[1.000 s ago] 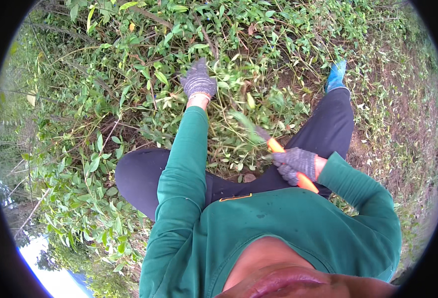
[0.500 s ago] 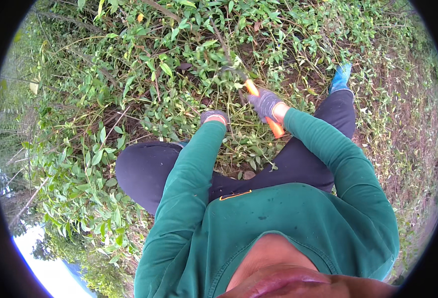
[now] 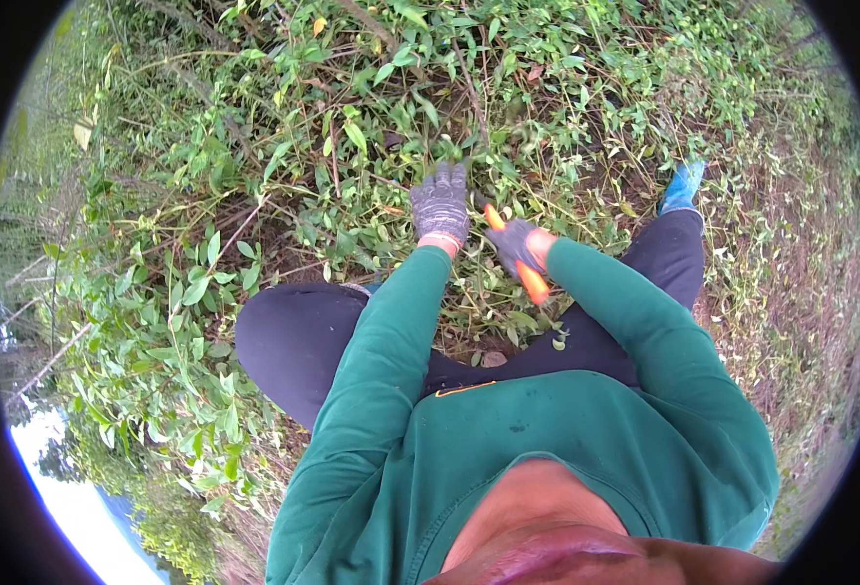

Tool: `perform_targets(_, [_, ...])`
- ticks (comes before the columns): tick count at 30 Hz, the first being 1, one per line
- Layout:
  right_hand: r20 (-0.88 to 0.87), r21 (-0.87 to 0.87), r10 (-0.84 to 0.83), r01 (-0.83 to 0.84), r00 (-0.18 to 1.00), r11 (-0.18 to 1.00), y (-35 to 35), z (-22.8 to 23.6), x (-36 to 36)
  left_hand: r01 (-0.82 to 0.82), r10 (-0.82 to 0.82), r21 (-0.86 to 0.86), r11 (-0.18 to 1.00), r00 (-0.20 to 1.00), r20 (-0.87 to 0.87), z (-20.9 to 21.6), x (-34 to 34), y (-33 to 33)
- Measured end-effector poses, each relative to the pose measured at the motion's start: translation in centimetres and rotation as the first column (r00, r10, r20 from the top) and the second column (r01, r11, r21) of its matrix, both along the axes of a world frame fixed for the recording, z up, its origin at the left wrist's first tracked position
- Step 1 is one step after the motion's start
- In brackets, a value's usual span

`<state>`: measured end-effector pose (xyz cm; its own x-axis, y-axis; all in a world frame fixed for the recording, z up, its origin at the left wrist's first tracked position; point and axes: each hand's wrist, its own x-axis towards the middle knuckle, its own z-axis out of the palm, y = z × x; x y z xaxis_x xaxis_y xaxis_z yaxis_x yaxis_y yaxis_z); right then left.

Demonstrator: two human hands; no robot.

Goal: The person kneels on the ground and uses a sickle to cut weeds and small branches. They gather the cut vegetation and continue clearing the area.

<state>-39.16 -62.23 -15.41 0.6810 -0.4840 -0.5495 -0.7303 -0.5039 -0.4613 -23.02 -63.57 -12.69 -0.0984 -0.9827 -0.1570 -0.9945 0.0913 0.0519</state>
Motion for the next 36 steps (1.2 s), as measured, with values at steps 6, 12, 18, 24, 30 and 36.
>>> perform_targets(6, [-0.306,0.824,-0.827,0.567,0.471,0.019,10.3,12.2,-6.9,0.293,-0.378,0.458,0.839,0.92,0.103,-0.7,-1.3,-0.8])
perform_targets(12, [0.006,0.6,-0.917,0.732,0.399,0.323,7.5,11.4,-6.5,0.207,-0.358,0.688,0.696,0.93,0.082,-4.5,1.4,-0.1])
perform_targets(18, [0.07,0.345,-0.69,0.632,0.72,0.694,-4.2,7.2,2.7,0.127,-0.34,0.714,0.689,0.926,0.163,0.3,-1.4,0.4])
perform_targets(24, [-0.033,0.455,-0.255,0.242,0.966,0.857,0.6,4.3,-4.0,0.404,-0.546,0.667,0.626,0.838,0.004,4.7,-0.4,0.0])
perform_targets(30, [-0.333,0.723,-0.547,0.58,0.768,0.375,7.1,15.8,-11.0,0.57,-0.901,0.774,0.275,0.433,0.001,14.3,1.8,3.5])
perform_targets(36, [0.216,0.437,-0.687,0.56,0.694,0.704,4.0,12.0,-4.3,0.548,-0.763,0.654,0.521,0.643,0.069,15.3,1.9,5.0])
